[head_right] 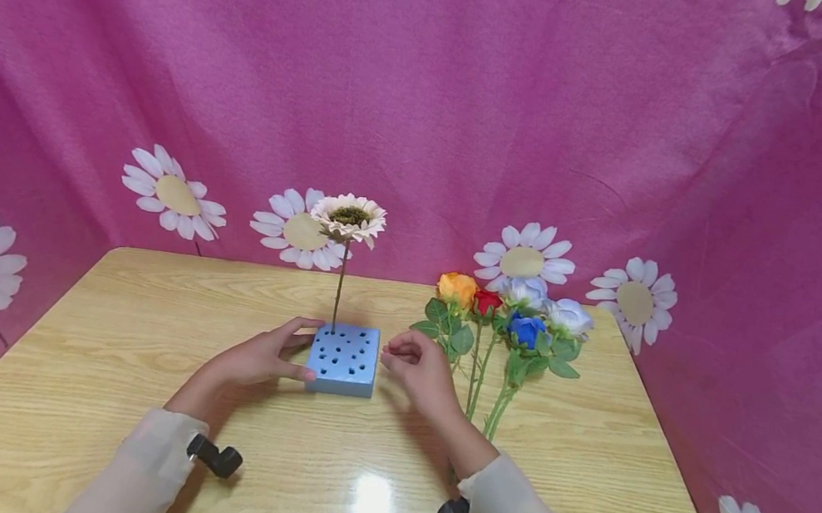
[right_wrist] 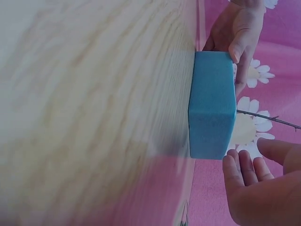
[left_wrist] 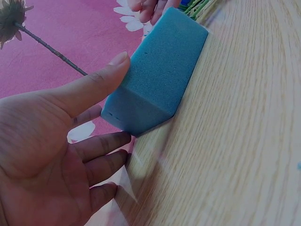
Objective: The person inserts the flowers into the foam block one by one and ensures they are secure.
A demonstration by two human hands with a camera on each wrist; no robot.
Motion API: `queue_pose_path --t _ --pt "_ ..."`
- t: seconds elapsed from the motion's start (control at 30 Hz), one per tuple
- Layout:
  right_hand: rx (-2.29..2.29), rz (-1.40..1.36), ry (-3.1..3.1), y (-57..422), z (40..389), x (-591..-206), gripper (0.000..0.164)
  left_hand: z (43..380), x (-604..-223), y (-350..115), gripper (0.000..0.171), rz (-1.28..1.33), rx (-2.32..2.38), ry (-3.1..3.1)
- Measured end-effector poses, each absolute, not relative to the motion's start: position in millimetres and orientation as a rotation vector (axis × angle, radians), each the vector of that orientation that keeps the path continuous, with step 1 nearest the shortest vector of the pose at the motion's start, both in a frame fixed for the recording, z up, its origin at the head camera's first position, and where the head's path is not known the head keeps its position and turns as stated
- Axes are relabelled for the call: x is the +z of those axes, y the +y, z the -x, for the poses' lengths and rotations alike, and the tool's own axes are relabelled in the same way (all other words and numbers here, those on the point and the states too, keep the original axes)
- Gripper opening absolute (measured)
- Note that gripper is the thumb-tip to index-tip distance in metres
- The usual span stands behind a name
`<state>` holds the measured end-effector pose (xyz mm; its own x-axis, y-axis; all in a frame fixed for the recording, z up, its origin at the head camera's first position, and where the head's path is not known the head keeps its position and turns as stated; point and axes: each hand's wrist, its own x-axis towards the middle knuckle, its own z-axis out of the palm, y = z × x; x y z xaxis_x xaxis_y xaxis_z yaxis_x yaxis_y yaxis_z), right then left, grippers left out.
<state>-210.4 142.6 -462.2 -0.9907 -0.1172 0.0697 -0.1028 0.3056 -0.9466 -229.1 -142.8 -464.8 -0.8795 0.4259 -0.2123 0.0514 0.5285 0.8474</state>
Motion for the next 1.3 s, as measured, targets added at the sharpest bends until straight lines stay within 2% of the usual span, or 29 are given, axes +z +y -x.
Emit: queue_pose_path --t 0.5,1.3 --pt "-1.849 0.122 2.534 176 200 -470 0.022 231 -469 -142 0.085 -0.355 1.299 2.381" --pt "-1.772 0.079 2.555 216 182 -470 0.035 230 -468 -143 0.086 -0.376 1.308 2.38"
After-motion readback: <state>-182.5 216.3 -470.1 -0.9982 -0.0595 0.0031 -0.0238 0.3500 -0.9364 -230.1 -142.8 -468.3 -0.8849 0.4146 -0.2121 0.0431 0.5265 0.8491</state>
